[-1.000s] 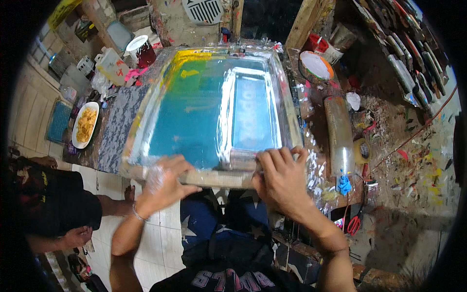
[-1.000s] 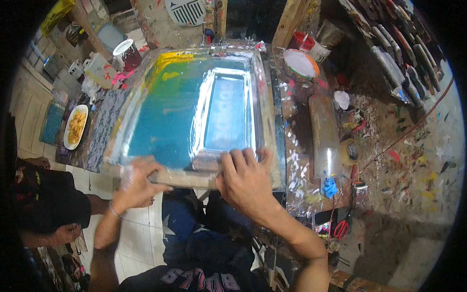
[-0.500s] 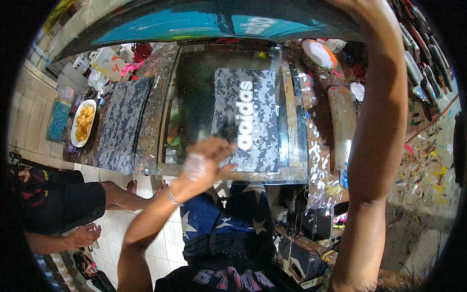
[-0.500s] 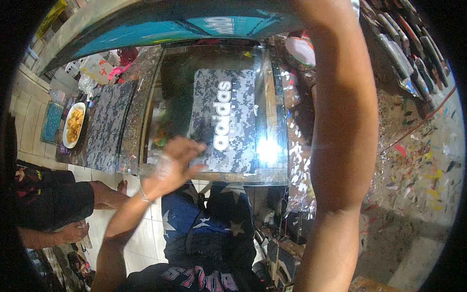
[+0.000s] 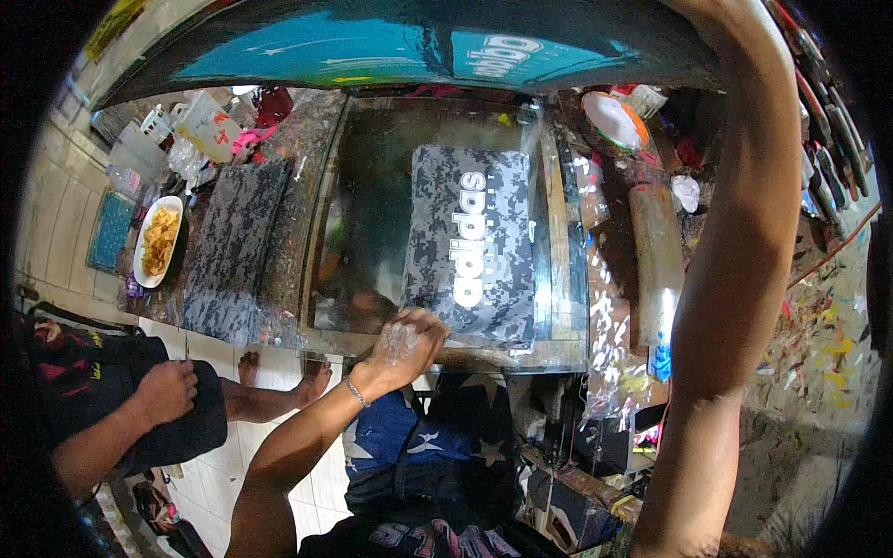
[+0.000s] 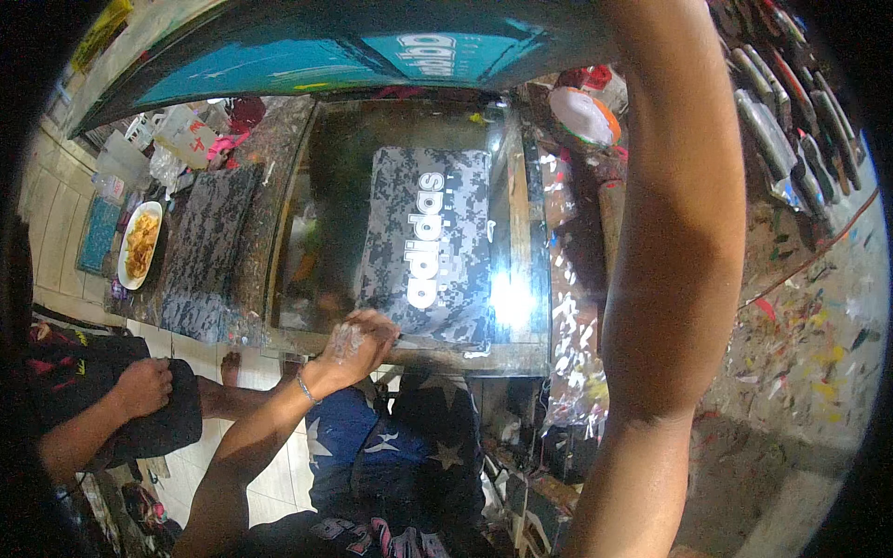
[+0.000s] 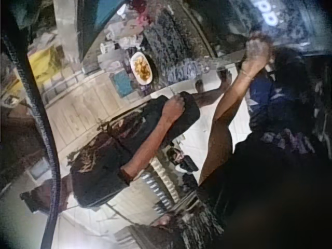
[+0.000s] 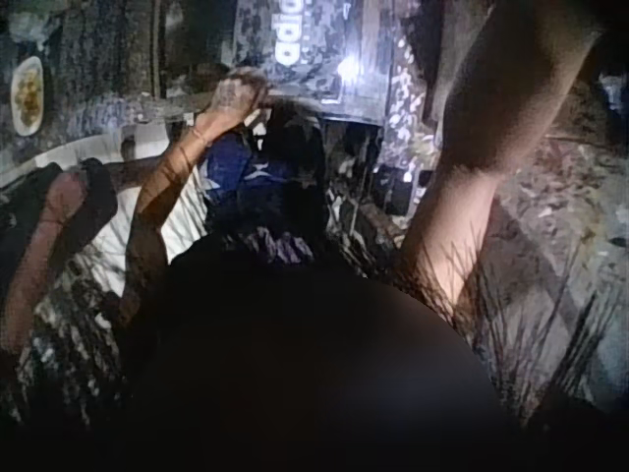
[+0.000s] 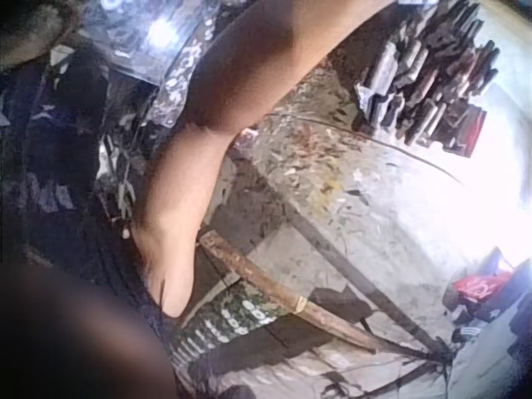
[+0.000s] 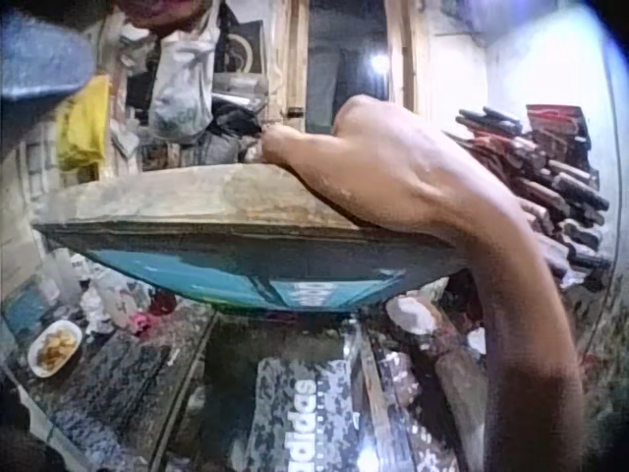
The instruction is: The person performs screen printing by repeatedly applying white ink with a squeegee onto a screen and pulling it through to print the Adidas logo onto fabric. The printed fabric is removed and placed aside after each pass.
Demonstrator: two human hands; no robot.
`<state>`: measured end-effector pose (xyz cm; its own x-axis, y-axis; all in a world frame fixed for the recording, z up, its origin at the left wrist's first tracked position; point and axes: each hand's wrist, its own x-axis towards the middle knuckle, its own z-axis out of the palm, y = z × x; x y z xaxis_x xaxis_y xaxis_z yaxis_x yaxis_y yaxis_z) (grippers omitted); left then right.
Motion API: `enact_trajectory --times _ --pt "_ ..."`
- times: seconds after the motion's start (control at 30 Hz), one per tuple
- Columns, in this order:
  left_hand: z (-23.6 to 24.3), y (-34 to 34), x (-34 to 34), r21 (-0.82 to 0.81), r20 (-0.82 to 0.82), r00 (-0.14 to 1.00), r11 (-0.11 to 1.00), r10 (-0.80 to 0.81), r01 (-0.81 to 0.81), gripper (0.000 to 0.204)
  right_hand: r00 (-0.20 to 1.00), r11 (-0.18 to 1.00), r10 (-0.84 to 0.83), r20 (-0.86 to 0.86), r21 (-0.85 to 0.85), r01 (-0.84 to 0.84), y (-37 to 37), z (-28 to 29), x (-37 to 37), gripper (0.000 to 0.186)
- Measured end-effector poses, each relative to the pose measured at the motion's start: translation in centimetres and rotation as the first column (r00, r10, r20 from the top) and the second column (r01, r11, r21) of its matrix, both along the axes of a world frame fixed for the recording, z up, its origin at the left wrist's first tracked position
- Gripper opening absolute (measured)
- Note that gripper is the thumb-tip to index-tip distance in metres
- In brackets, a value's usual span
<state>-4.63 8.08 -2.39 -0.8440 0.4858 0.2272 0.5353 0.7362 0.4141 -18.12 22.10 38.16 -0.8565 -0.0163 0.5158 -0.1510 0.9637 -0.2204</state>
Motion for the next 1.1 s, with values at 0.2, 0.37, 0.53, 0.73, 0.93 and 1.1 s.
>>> enact_trajectory --times 0.2,0.37,0.53,0.73,0.93,1.1 --pt "1.5 0.1 -0.8 0.172 0.221 0.968 0.973 0.117 -0.157 0.006 0.999 0.999 0.028 0.045 -0.019 -0.027 0.5 0.4 -0.1 0.07" --pt "4.5 -1.1 -1.3 0.286 -0.086 0.984 0.95 0.158 -0.128 0.014 0.981 0.981 0.19 0.037 0.027 -0.191 2.0 0.3 -0.4 0.07" --pt "9.0 -8.7 -0.9 0.14 -0.156 0.9 0.911 0.408 -0.389 0.012 0.972 0.972 0.233 0.024 0.025 -0.234 2.4 0.4 -1.2 0.072" --pt "11.4 -26.6 -1.5 0.434 0.248 0.62 0.487 0.745 -0.758 0.018 0.945 0.943 0.326 0.008 0.072 -0.326 3.3 2.0 -3.9 0.078" --pt "6.8 -43.8 0.7 0.401 0.284 0.452 0.323 0.846 -0.857 0.031 0.894 0.892 0.445 0.06 0.06 -0.448 3.8 4.9 -8.6 0.08" --pt "0.1 -51.0 2.8 0.099 -0.1 0.278 0.288 0.955 -0.953 0.037 0.88 0.874 0.466 0.091 0.106 -0.474 3.2 7.1 -12.6 0.074"
